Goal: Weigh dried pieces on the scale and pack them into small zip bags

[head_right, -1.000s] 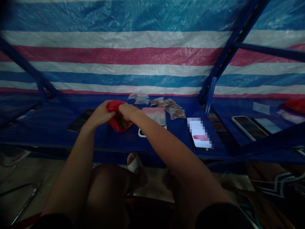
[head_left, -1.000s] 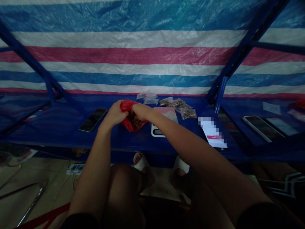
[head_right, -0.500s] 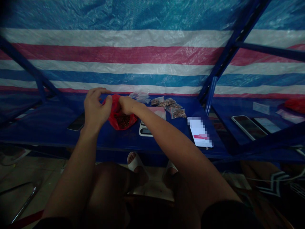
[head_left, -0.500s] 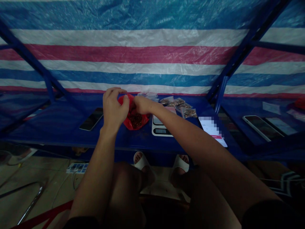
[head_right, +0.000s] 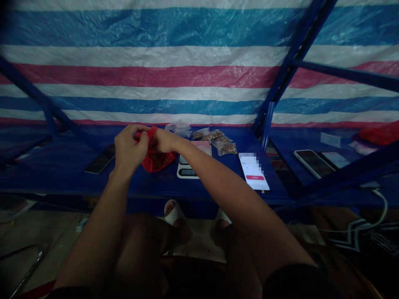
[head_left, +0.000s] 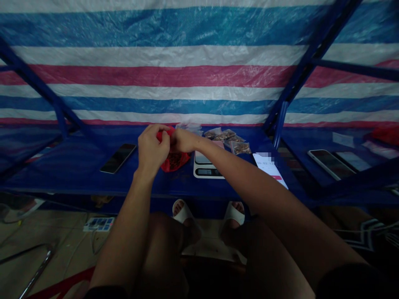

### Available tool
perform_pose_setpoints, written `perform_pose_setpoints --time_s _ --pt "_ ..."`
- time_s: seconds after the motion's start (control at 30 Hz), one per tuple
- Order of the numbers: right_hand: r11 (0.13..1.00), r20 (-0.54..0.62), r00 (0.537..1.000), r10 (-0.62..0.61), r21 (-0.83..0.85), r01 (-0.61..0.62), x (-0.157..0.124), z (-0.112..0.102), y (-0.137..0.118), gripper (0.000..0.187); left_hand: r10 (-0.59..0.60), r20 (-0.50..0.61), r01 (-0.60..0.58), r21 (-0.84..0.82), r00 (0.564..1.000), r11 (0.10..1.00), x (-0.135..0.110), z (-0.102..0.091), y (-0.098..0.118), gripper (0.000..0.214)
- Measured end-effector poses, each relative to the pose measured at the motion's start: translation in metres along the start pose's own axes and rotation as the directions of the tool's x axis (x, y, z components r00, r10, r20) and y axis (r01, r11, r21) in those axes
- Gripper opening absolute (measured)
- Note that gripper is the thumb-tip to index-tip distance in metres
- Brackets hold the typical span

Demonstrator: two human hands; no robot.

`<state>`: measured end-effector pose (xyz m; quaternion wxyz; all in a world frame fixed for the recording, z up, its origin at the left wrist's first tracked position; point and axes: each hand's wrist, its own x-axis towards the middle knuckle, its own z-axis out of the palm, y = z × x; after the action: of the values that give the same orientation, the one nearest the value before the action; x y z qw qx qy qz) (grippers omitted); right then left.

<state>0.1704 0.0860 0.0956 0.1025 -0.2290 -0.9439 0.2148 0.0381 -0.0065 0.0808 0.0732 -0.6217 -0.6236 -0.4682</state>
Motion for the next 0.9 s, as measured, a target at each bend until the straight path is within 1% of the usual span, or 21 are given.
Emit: perform_pose_setpoints --time_s 0.07,0.13,0.2,0.27,0.37,0.5,0.57,0.6,0.67,0.73,0.77,0.8,0.9 --pt "0.998 -0.006 0.999 0.044 -0.039 -0.044 0.003 0.007 -0.003 0.021 -0.008 0.011 0.008 0.011 1.000 1.000 -0.001 0.001 -0.002 0.024" --pt "0.992 0.021 0.996 0.091 -0.090 -0.089 0.004 0.009 -0.005 0.027 -0.006 0.029 0.005 0.019 1.000 1.000 -0.003 0.002 -0.005 0.024" --pt "0.985 0.054 0.992 0.111 -0.139 -0.103 0.004 0.008 -0.006 0.028 0.000 0.043 -0.001 0.033 0.999 0.999 -0.005 0.002 -0.006 0.025" --pt "0.981 0.050 0.993 0.110 -0.168 -0.100 0.005 0.004 -0.004 0.029 0.012 0.072 -0.015 0.045 0.997 0.999 -0.006 0.000 -0.005 0.026" --pt "0.978 0.000 0.994 0.107 -0.180 -0.105 0.004 -0.006 0.002 0.029 0.051 0.149 -0.059 0.053 0.987 0.997 -0.008 -0.004 0.004 0.027" --pt "0.986 -0.020 0.996 0.081 -0.142 -0.083 -0.005 -0.025 0.012 0.025 0.086 0.231 -0.111 0.098 0.969 0.989 -0.011 -0.009 0.026 0.026" --pt "0.993 -0.019 0.998 0.066 -0.094 -0.067 -0.014 -0.036 0.015 0.026 0.079 0.329 -0.120 0.107 0.941 0.987 -0.014 -0.006 0.036 0.028" --pt "0.995 -0.016 0.998 0.069 -0.073 -0.070 -0.019 -0.041 0.016 0.026 0.072 0.400 -0.127 0.112 0.914 0.985 -0.016 -0.003 0.039 0.030" --pt "0.995 -0.007 0.996 0.094 -0.043 -0.094 -0.031 -0.051 0.017 0.027 0.058 0.546 -0.161 0.143 0.836 0.977 -0.020 0.007 0.041 0.030" --pt "0.991 -0.012 0.991 0.133 -0.031 -0.134 -0.044 -0.063 0.019 0.030 0.038 0.639 -0.215 0.202 0.768 0.955 -0.024 0.019 0.035 0.029" --pt "0.987 -0.016 0.987 0.157 -0.034 -0.158 -0.051 -0.069 0.020 0.031 0.028 0.661 -0.239 0.232 0.750 0.943 -0.025 0.023 0.031 0.030" --pt "0.982 -0.016 0.983 0.182 -0.043 -0.182 -0.058 -0.075 0.022 0.031 0.018 0.671 -0.255 0.257 0.742 0.932 -0.026 0.027 0.026 0.031" --pt "0.967 0.035 0.969 0.244 -0.085 -0.240 -0.078 -0.095 0.028 0.028 -0.008 0.675 -0.262 0.298 0.738 0.918 -0.025 0.033 0.013 0.032"
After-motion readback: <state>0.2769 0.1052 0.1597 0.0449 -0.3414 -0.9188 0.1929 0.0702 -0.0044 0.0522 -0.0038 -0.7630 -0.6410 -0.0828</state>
